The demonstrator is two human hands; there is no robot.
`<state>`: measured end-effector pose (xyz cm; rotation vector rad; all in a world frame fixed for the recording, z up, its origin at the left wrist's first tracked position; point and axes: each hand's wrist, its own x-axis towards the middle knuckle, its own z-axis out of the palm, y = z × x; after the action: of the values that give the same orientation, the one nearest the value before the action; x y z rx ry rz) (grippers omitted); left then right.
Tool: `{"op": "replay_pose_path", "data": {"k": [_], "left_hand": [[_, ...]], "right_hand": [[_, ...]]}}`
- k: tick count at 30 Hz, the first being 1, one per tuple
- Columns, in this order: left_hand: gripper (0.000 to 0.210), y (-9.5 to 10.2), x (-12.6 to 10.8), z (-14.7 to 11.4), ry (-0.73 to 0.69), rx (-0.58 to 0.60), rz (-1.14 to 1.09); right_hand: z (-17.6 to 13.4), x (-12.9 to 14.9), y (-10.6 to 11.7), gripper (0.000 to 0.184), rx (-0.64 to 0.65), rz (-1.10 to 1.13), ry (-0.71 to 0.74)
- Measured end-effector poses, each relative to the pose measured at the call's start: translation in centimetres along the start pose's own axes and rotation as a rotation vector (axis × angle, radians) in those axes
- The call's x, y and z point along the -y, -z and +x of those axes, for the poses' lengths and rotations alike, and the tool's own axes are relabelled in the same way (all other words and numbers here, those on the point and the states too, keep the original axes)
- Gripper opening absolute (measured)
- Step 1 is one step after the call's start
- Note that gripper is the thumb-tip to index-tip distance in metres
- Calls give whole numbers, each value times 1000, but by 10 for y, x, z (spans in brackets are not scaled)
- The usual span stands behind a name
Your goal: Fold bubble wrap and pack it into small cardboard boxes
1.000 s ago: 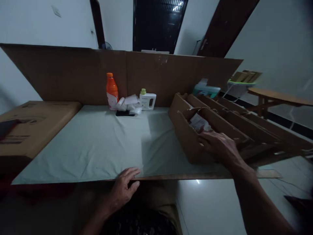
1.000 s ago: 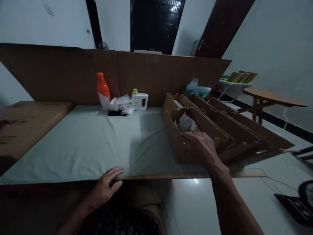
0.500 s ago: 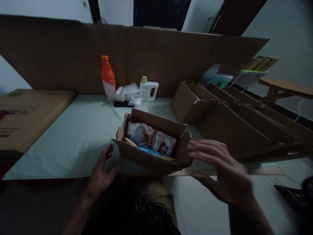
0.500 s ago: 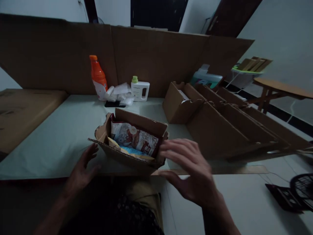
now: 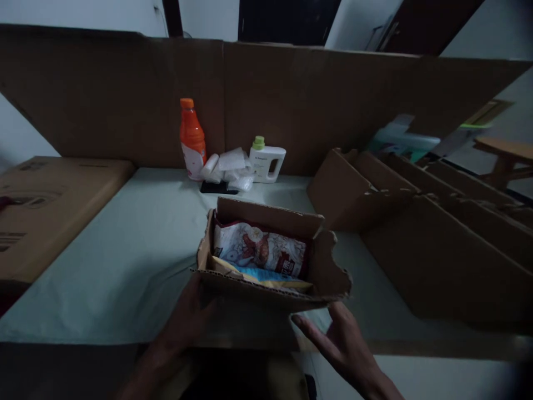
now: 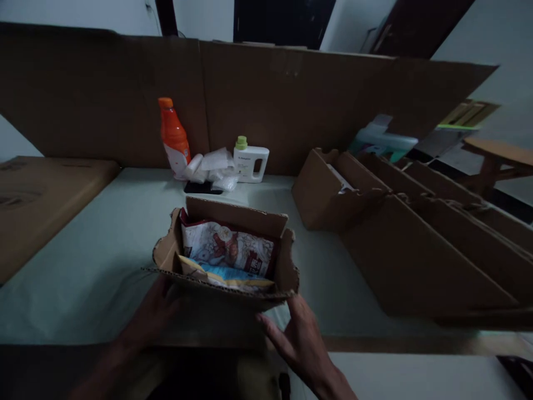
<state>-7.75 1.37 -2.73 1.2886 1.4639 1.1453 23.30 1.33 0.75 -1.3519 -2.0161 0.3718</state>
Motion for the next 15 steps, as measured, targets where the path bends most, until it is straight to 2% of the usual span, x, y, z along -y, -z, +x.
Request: {"op": "replay_pose_path", "data": {"k": [2, 4, 8, 10, 12, 15], "left_hand": [[60, 10, 1, 14, -19, -55, -33], [67, 27, 1, 34, -36, -138, -44], [71, 70, 4, 78, -106, -333, -30], [70, 85, 9, 94, -132, -401, -27], [71, 93, 18, 102, -130, -431, -33], [73, 92, 31, 103, -111, -448, -61]], "right_hand": [[40, 3, -10, 35, 26, 58, 47], [83, 9, -30, 38, 75, 148, 77], [156, 22, -91, 59, 203, 335, 115], [176, 24, -119, 70, 233, 390, 137], [182, 21, -139, 74, 224, 414, 164], [175, 5, -151, 69, 239, 392, 212]]}}
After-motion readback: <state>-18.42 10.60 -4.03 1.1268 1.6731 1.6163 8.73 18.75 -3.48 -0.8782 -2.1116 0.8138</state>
